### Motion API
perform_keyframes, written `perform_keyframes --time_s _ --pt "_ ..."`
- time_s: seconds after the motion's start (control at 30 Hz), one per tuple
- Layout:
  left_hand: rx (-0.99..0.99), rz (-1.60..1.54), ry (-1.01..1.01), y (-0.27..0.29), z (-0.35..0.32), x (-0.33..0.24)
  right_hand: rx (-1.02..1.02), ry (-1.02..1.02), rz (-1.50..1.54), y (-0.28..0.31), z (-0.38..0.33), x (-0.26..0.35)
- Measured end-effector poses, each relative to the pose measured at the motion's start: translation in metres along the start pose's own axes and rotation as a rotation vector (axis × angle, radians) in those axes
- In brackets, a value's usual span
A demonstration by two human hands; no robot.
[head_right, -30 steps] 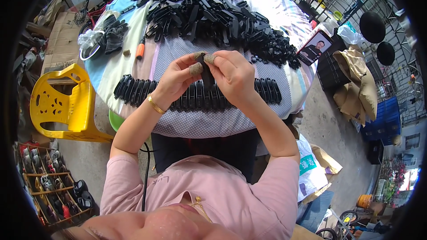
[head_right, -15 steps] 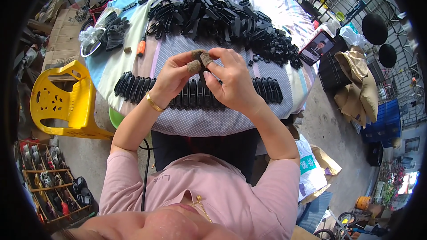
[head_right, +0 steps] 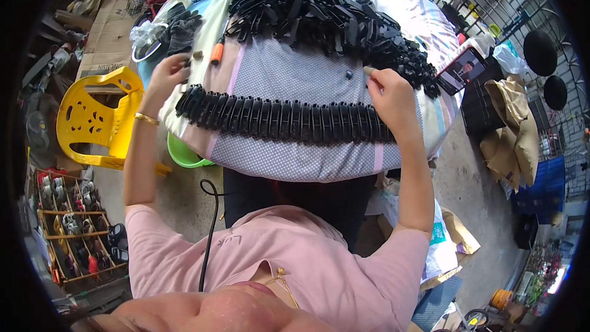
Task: Manually assemble black hardware components and use a screwdriver to tighten parts.
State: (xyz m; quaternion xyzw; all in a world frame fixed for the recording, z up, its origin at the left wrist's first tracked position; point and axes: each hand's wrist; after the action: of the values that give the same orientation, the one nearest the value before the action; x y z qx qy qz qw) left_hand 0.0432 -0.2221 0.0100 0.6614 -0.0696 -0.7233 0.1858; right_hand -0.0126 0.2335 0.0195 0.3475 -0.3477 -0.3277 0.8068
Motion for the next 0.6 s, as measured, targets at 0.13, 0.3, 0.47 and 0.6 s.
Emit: perform_keyframes --time_s 0.13,0.3,0.47,0.6 --pt "0.029 0.026 0.258 0.026 0.001 0.029 0.162 0.033 -0.203 -0.016 0.009 -0.016" --pt "0.028 0.106 0.2 0.015 -0.007 0.027 0.281 0.068 -0.41 -0.042 0.027 -0.009" --pt "0.051 0.763 0.059 0.0 -0.013 -0.004 0.338 0.158 -0.588 -0.059 0.033 -0.015" --pt "0.006 0.511 -0.26 -0.063 0.002 -0.036 0.248 0.12 -0.586 -0.066 0.03 -0.012"
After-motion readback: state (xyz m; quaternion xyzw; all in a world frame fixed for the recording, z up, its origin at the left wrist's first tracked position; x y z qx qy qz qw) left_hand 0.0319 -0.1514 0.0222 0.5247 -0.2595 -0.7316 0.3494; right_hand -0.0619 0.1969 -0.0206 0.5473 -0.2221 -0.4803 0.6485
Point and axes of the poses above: each hand's wrist, its own z-axis towards the middle knuckle, its own y-axis out of the back of the hand, x = y × z, and after that the axes turned 13 degrees about -z, right-handed
